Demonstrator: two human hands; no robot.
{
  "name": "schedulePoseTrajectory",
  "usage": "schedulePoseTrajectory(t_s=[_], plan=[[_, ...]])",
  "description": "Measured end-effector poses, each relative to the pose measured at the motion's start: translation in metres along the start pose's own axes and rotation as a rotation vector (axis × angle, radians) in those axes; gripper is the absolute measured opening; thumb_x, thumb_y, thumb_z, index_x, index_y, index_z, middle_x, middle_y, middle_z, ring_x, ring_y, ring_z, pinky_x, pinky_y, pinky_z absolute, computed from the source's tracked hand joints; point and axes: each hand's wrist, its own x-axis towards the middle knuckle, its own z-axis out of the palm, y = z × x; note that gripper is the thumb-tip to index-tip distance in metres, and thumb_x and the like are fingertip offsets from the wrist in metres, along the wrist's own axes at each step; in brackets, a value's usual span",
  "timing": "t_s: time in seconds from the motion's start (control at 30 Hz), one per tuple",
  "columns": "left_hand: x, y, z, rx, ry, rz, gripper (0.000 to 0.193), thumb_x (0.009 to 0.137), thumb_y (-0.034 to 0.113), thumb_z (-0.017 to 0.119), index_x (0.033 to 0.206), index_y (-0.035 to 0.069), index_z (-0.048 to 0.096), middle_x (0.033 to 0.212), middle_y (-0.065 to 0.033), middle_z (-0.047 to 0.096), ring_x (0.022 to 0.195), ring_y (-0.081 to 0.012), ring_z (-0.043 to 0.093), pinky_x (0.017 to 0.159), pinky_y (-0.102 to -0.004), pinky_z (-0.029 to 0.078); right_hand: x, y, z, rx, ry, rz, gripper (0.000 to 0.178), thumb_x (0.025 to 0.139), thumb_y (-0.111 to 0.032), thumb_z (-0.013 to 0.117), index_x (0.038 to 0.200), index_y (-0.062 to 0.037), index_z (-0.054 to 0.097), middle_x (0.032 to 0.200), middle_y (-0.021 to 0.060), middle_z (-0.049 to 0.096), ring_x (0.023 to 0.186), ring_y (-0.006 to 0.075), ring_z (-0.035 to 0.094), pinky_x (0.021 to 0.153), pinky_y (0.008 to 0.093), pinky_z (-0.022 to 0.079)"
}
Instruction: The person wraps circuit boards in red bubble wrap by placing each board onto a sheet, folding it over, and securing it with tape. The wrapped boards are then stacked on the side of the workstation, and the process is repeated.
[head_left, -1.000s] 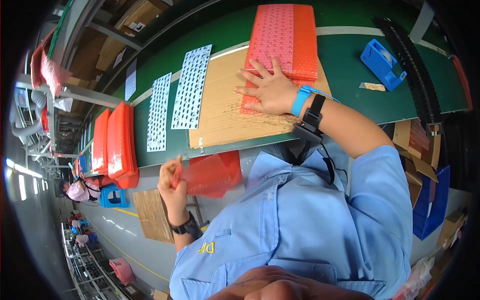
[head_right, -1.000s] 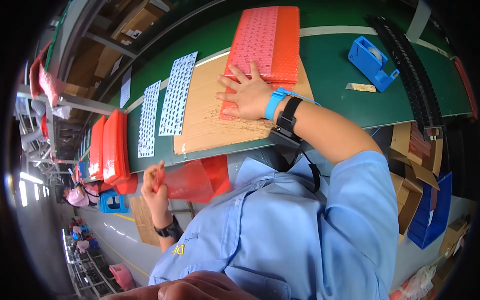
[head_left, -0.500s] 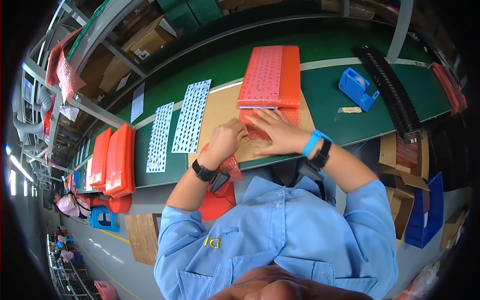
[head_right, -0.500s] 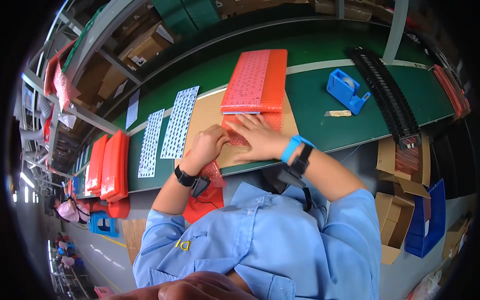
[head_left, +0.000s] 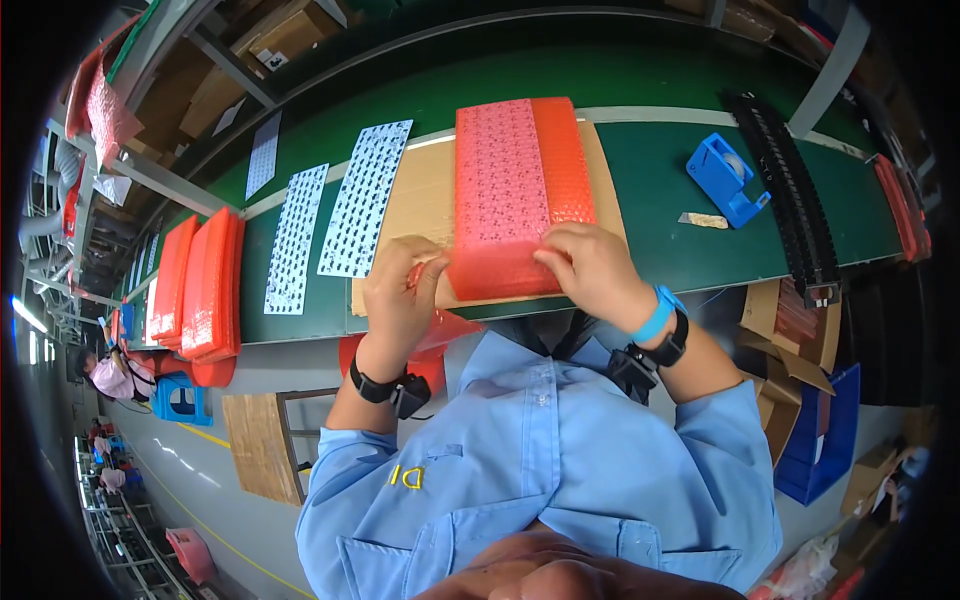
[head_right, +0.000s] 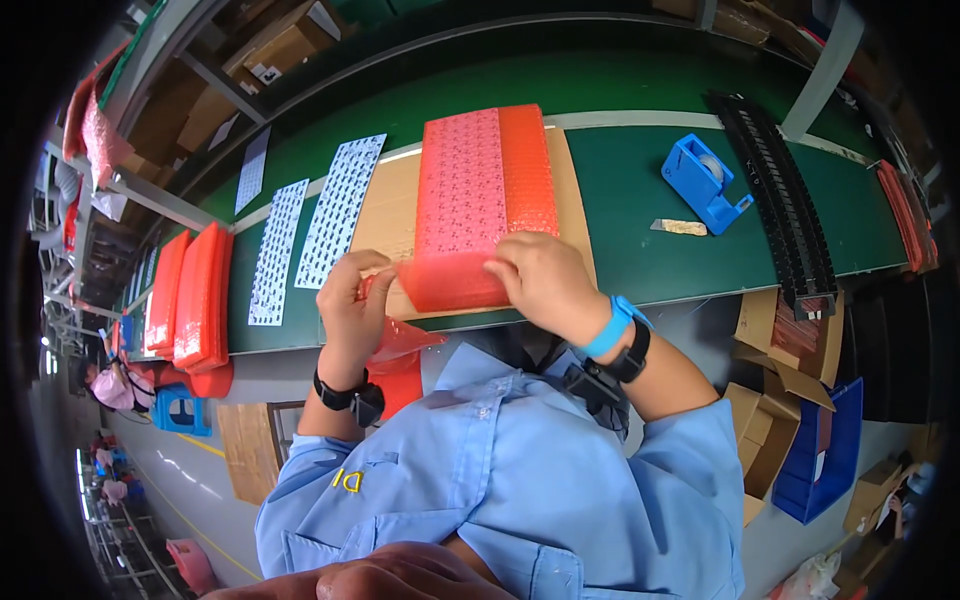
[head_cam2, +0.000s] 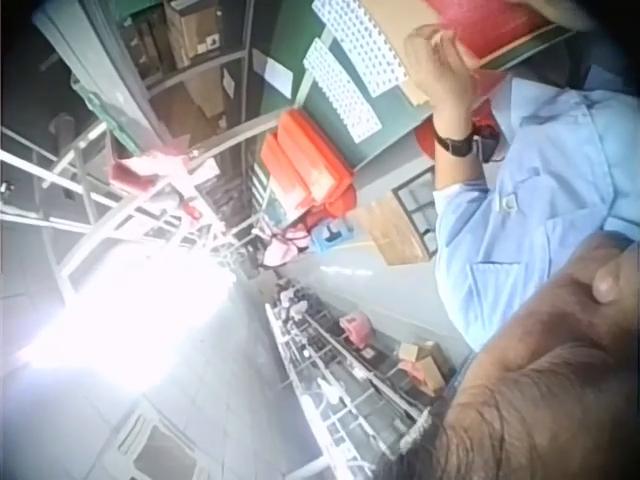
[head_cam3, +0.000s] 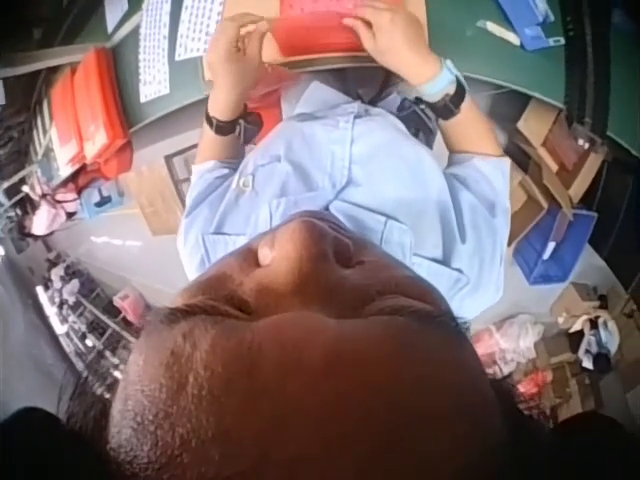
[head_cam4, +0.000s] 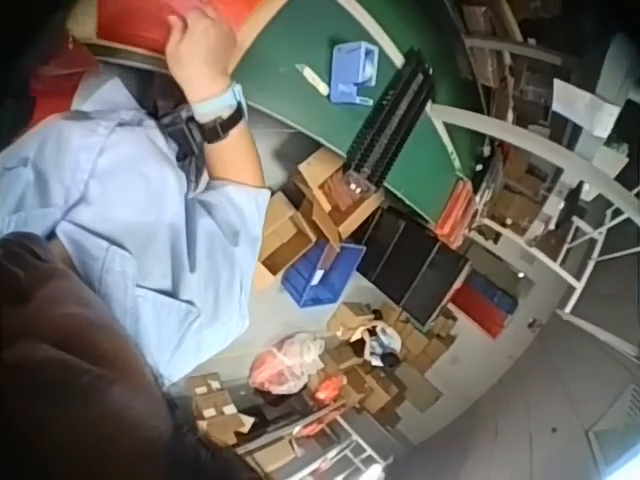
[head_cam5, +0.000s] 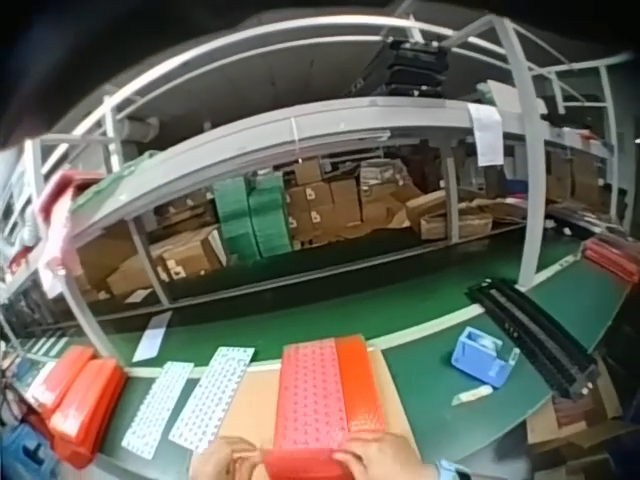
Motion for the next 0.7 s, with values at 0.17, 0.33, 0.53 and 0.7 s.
schedulePoseTrajectory(t_s=[0.17,0.33,0.53,0.7], plan=[[-0.018,0.01,0.027,0.119,-0.074,0.228,0.02,0.083,0.005,0.072,0.103,0.006,0.071,0.107,-0.0096,0.07,0.066,-0.0222,0.066,0.059,-0.0314,0.053,0.014,0.022,0.021,-0.003,-0.031,0.171,0.012,0.082,-0.013,0.074,0.083,-0.0028,0.067,0.099,0.0154,0.062,0.085,0.0333,0.063,0.067,0.0377,0.052],[-0.018,-0.008,0.057,0.243,-0.265,0.208,0.029,0.084,0.009,0.073,0.113,0.007,0.071,0.119,-0.0112,0.069,0.068,-0.0225,0.069,0.059,-0.0319,0.056,0.023,0.038,-0.001,-0.052,0.266,0.054,0.011,0.081,-0.011,0.073,0.085,-0.0028,0.066,0.092,0.0154,0.062,0.083,0.0326,0.063,0.068,0.0373,0.051],[-0.009,-0.017,0.078,0.219,-0.171,0.168,0.023,0.085,0.008,0.072,0.108,0.006,0.073,0.115,-0.0125,0.071,0.071,-0.0237,0.071,0.061,-0.0321,0.057,-0.001,0.151,-0.138,-0.409,0.636,0.385,0.026,0.096,-0.024,0.064,0.09,0.0005,0.068,0.086,0.0112,0.064,0.079,0.0212,0.062,0.067,0.0314,0.049],[-0.002,-0.021,0.091,0.179,-0.107,0.15,0.019,0.086,0.008,0.071,0.104,0.004,0.074,0.112,-0.0131,0.072,0.076,-0.0253,0.073,0.064,-0.032,0.058,-0.033,0.207,-0.192,-0.247,0.36,0.678,0.042,0.1,-0.039,0.056,0.09,-0.0004,0.07,0.077,0.0075,0.06,0.073,0.0159,0.059,0.062,0.0303,0.048]])
